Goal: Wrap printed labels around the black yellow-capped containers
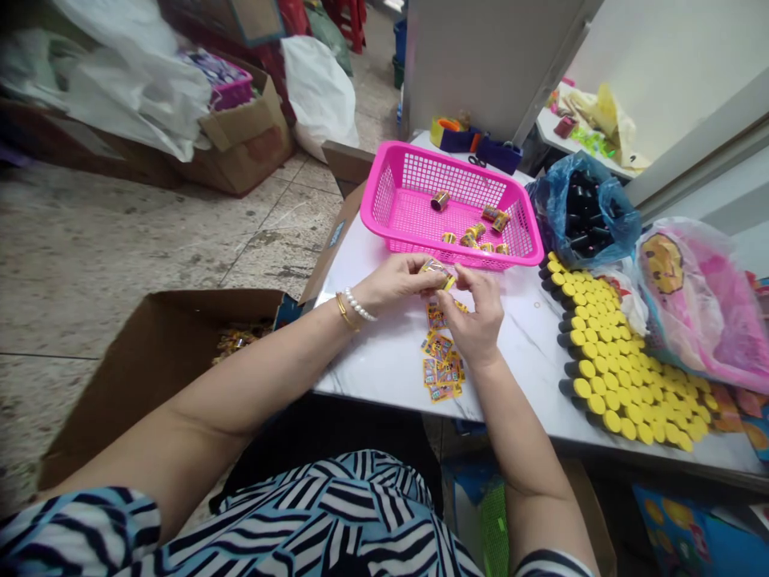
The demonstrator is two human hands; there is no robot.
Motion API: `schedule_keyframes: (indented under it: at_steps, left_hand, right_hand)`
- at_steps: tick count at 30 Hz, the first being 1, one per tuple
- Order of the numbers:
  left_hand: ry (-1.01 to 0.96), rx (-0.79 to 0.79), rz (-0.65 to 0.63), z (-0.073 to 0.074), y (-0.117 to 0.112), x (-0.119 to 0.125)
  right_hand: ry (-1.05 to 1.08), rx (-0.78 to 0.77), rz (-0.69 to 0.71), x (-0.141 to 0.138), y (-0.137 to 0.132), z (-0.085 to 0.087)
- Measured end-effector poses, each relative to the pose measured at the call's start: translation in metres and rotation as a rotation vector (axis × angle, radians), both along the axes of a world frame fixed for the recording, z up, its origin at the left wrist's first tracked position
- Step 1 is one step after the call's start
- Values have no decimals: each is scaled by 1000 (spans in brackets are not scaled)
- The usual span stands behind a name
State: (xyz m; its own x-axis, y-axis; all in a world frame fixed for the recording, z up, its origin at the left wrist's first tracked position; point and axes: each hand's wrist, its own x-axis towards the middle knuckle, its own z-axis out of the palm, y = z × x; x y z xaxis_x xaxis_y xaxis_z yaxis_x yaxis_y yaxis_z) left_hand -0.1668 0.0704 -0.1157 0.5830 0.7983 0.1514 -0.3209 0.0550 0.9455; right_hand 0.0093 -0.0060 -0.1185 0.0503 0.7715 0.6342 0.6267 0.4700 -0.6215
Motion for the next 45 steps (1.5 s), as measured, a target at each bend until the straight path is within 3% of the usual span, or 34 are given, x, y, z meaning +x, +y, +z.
schedule_keyframes:
  at_steps: [5,10,13,15,18,21,23,27,34,38,45]
  left_hand:
    - [-23,-45,11,0,2,0]
    - [-53,-103,-42,2,4,-4]
    - [-12,-151,-117,-1,4,-3]
    - [51,-144,-105,-3,2,1]
    - [106,-144,-70,-5,-2,7]
    - [-25,-228,-113,-2,-5,9]
    - [-120,-289,-134,1,-6,6]
    - [-133,-345,-157,6,-8,2]
    - [-127,-374,-266,4,-11,5]
    - [-130,-403,-289,2,-13,6]
    - [-194,-558,-373,4,-15,9]
  right_hand:
    - [-91,12,88,6,3,9]
    - [-328,245,51,9,1,11]
    - [-431,294,86,9,0,6]
    - [-363,195,78,9,2,0]
    - [-13,-80,75,9,8,-7]
    - [287,-206,148,8,12,-5]
    - [332,-194,174,7,11,2]
    - [275,-130,195,6,5,14]
    - [210,29,134,10,2,11]
    - [84,25,167,9,2,17]
    - [95,159,20,7,-4,24]
